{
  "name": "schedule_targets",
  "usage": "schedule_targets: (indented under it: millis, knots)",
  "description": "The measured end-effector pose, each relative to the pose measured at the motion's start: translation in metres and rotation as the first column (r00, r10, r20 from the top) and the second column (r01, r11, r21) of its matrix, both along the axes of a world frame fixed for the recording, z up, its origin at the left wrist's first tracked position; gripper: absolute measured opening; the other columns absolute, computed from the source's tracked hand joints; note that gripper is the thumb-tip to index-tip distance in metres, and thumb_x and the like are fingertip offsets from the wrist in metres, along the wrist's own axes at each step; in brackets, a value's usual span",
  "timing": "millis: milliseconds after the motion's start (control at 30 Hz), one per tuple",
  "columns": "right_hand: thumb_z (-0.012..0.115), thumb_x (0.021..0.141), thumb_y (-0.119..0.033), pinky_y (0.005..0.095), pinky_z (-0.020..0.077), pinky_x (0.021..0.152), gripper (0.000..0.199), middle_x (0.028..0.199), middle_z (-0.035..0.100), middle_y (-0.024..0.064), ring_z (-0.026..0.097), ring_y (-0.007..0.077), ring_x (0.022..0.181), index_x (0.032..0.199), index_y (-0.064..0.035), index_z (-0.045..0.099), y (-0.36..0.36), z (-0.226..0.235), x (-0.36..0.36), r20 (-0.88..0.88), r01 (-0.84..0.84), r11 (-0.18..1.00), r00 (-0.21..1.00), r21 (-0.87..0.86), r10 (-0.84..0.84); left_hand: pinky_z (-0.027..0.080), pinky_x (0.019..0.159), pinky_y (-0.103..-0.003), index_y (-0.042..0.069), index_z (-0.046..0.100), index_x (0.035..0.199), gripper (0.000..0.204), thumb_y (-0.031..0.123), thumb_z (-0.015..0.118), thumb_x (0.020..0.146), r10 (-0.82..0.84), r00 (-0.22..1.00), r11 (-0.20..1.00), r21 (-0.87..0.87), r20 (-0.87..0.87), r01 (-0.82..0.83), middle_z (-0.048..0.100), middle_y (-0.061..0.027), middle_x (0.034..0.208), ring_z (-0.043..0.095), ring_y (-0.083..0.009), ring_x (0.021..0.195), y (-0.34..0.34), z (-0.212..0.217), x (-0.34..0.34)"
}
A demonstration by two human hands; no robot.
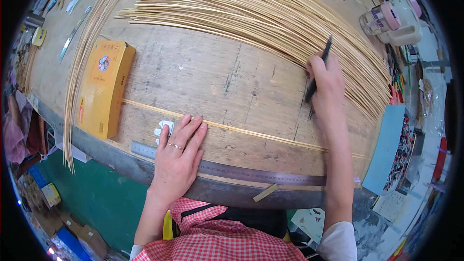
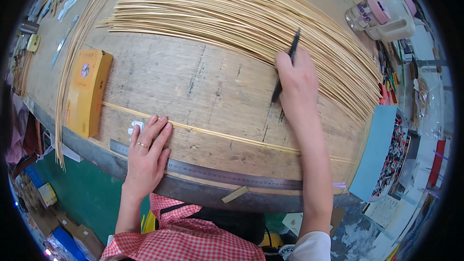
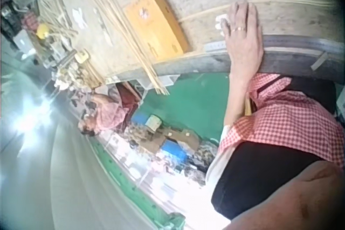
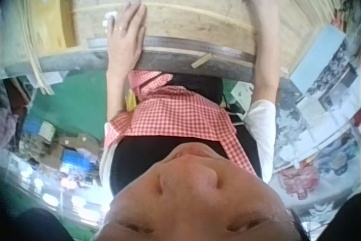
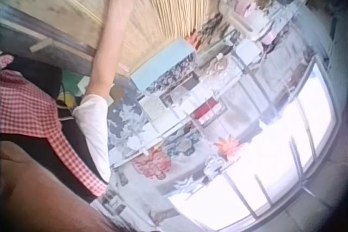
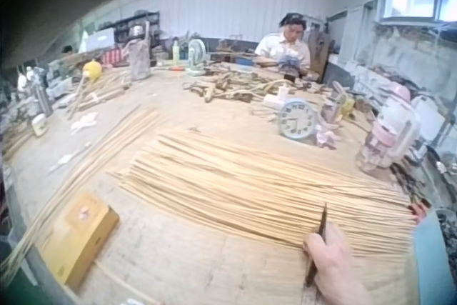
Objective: The person aligns bamboo sticks on a wooden workbench and uses a black marker to make marks on them. They repeatedly measure and mark the sticks, occasionally using a small rectangular block as a guide. The sticks are handled one at a time or in small groups.
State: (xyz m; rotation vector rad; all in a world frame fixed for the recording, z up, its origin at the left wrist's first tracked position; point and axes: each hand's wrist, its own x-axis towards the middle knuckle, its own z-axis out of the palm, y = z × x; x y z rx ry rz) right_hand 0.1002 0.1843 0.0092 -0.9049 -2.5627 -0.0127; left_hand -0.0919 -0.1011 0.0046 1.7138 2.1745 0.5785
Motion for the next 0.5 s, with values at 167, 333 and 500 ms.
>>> schedule_targets:
  millis: [167, 333, 500]
  knots:
    - [0.066, 0.085, 0.004, 0.0405, 0.0476, 0.070, 0.017, 0.087, 0.060, 0.0144, 0.061, 0.0327, 0.078, 0.098, -0.0046, 0.061, -0.030, 0.005, 0.026, -0.156, 0.016, 0.965, 0.986, -0.260, -0.058, 0.031, 0.118, -0.056, 0.010, 0.057, 0.142, 0.058, 0.004, 0.069, 0.086, 0.006, 1.000, 1.000, 0.016, 0.006, -0.006, 0.053, -0.0096, 0.149, 0.047, -0.0309, 0.142, -0.002, -0.005, -0.003]
    - [0.072, 0.082, 0.007, 0.0368, 0.0494, 0.074, 0.022, 0.095, 0.066, 0.0142, 0.064, 0.0313, 0.082, 0.099, -0.0052, 0.065, -0.067, -0.007, 0.061, -0.193, -0.098, 0.951, 0.980, -0.292, 0.041, 0.033, 0.116, -0.054, 0.011, 0.054, 0.144, 0.060, 0.006, 0.071, 0.086, -0.008, 0.999, 1.000, 0.027, -0.032, 0.009, 0.052, -0.0076, 0.148, 0.046, -0.0272, 0.143, -0.002, -0.006, -0.004]
    - [0.073, 0.081, 0.009, 0.0358, 0.0496, 0.075, 0.022, 0.093, 0.065, 0.0143, 0.064, 0.0302, 0.085, 0.097, -0.0036, 0.065, -0.090, -0.006, 0.075, -0.210, -0.063, 0.916, 0.978, -0.396, -0.023, 0.033, 0.116, -0.054, 0.011, 0.054, 0.145, 0.061, 0.008, 0.071, 0.087, -0.015, 0.999, 0.999, 0.051, -0.031, 0.017, 0.051, -0.0073, 0.149, 0.046, -0.0270, 0.143, -0.003, -0.011, -0.003]
